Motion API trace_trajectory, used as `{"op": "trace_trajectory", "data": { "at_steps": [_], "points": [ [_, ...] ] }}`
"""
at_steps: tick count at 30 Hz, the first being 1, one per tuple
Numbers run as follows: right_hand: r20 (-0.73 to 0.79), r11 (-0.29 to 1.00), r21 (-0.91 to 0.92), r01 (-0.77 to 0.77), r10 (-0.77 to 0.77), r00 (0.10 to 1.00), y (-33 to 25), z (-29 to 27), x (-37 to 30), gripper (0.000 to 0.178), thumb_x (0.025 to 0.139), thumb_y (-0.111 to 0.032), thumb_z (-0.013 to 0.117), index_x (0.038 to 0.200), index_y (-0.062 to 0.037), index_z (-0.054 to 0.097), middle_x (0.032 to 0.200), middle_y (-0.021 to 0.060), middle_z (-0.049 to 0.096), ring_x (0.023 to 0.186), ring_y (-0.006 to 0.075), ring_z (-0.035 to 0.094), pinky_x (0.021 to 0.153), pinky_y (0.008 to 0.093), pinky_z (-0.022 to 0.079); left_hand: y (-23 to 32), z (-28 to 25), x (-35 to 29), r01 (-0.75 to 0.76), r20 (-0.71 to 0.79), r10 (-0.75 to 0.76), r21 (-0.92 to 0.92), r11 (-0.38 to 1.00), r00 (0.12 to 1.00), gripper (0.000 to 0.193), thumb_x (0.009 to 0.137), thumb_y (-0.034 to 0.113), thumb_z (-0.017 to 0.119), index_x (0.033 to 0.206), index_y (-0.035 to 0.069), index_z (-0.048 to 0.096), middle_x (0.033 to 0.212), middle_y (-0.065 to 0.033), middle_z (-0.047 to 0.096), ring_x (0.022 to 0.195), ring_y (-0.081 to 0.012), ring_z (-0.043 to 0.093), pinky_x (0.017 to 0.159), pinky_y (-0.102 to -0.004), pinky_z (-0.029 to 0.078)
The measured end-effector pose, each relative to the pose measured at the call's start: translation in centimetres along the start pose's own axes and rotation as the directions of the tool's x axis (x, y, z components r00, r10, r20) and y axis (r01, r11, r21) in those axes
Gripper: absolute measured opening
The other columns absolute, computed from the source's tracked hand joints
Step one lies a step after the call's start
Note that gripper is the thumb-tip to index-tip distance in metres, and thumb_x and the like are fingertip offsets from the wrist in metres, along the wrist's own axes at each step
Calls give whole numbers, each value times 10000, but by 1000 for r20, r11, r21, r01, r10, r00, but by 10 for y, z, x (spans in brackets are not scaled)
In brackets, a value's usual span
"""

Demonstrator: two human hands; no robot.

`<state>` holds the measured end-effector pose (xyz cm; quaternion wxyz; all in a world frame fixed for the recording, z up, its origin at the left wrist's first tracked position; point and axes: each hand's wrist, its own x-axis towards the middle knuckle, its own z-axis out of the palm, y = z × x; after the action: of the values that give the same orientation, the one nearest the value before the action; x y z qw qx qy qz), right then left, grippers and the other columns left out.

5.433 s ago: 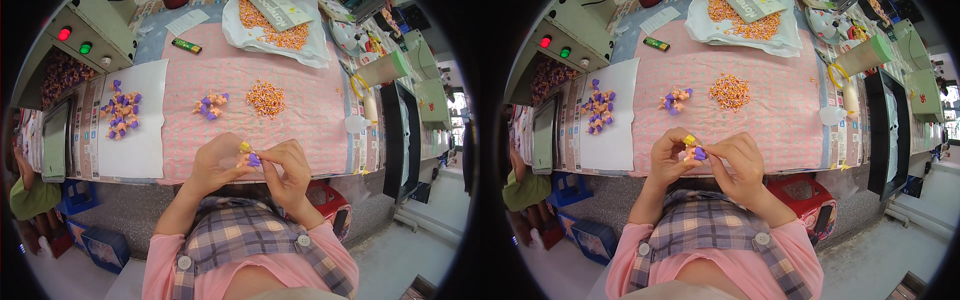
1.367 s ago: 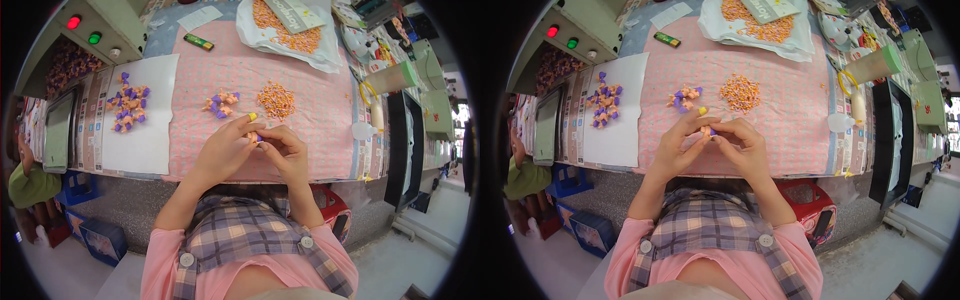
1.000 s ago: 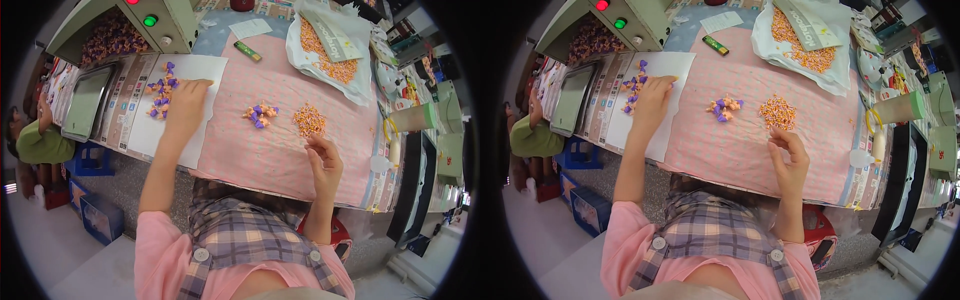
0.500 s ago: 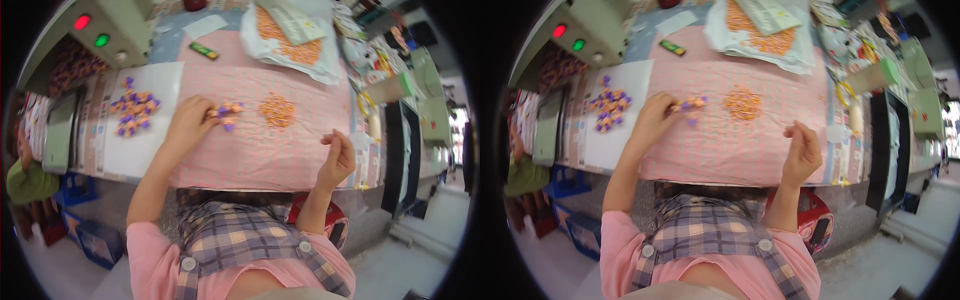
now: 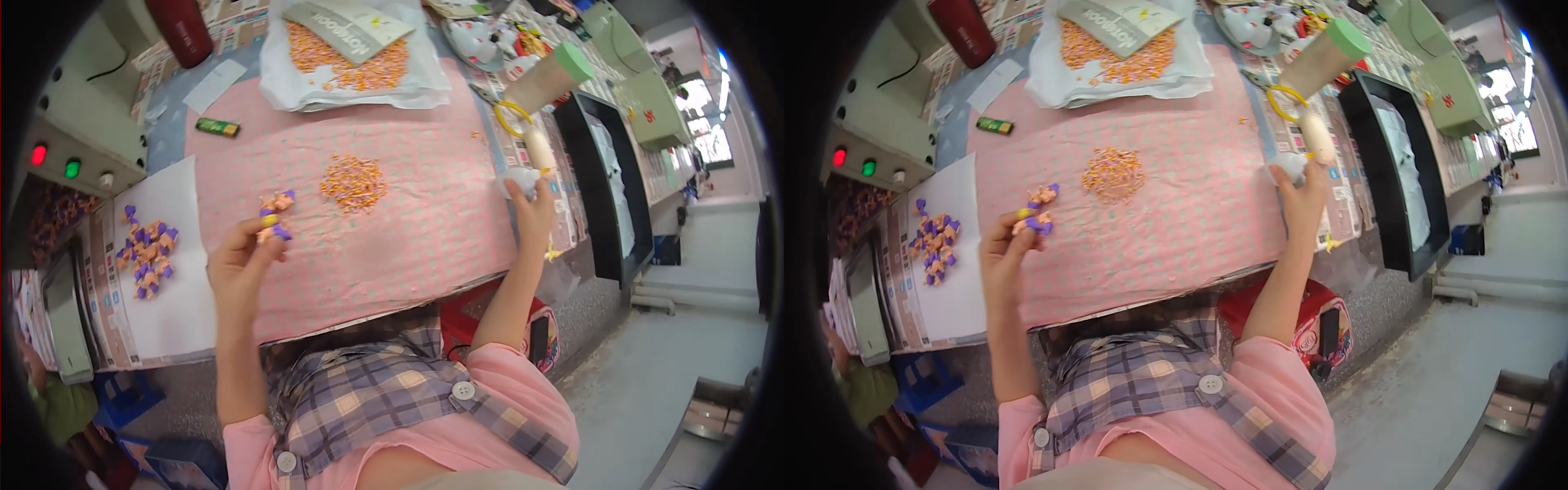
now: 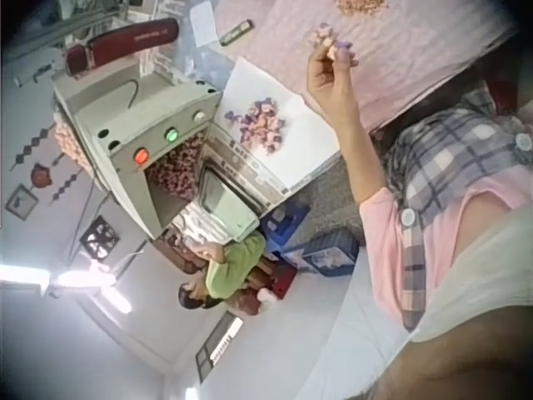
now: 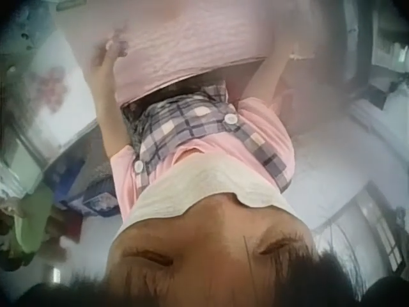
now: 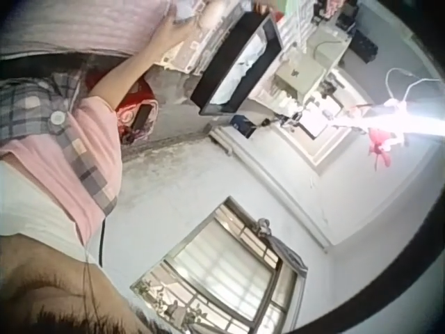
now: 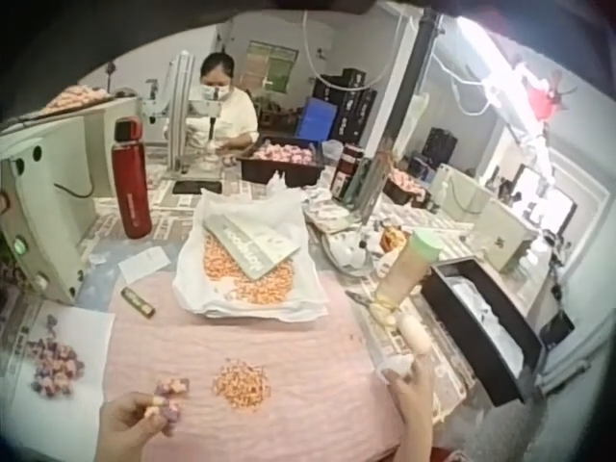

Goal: Assembling small toy components by gluing plastic beads onto them at a factory workstation.

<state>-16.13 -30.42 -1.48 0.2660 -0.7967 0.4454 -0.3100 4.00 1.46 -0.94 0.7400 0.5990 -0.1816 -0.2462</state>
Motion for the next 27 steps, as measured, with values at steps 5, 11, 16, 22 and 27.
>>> {"op": "trace_trajectory", "data": {
  "at_steps": [5,11,16,22,27],
  "points": [
    [84,883,464,71,-124,989,-53,22,-18,419,733,-185,622,1053,6,431,907,120,565,786,209,558,663,291,437,-1,31,-9,222,-8,-230,-235,946,973,182,777,65,547,948,5,548,847,-50,574,724,-112,558,625,-227,460],
    [343,528,837,-142,-304,889,-111,56,-73,398,776,-245,565,1016,40,426,844,160,569,746,217,573,598,290,464,-6,42,-12,322,148,-291,-271,907,945,244,785,115,549,1013,33,516,915,-88,574,730,-138,584,634,-235,499],
    [488,412,845,-340,-335,806,-145,73,-106,470,755,-333,579,1000,41,435,821,169,566,673,214,572,569,290,461,-5,39,-14,349,163,-318,-217,912,934,246,811,87,497,1049,30,524,882,-48,578,782,-117,559,660,-248,478],
    [372,462,862,-208,-299,879,-134,62,-100,473,722,-362,612,935,35,468,759,103,532,587,179,531,566,287,450,-3,32,-16,340,162,-299,-398,852,940,342,821,121,490,1150,39,444,901,-46,540,760,-96,548,661,-240,491],
    [-37,557,804,208,-301,953,-130,57,-90,520,680,-410,642,910,25,472,717,50,474,595,156,491,566,256,423,-3,32,-19,370,213,-303,-496,785,929,366,818,133,500,1162,31,425,933,-59,514,705,-75,535,638,-227,496]
  ]
}}
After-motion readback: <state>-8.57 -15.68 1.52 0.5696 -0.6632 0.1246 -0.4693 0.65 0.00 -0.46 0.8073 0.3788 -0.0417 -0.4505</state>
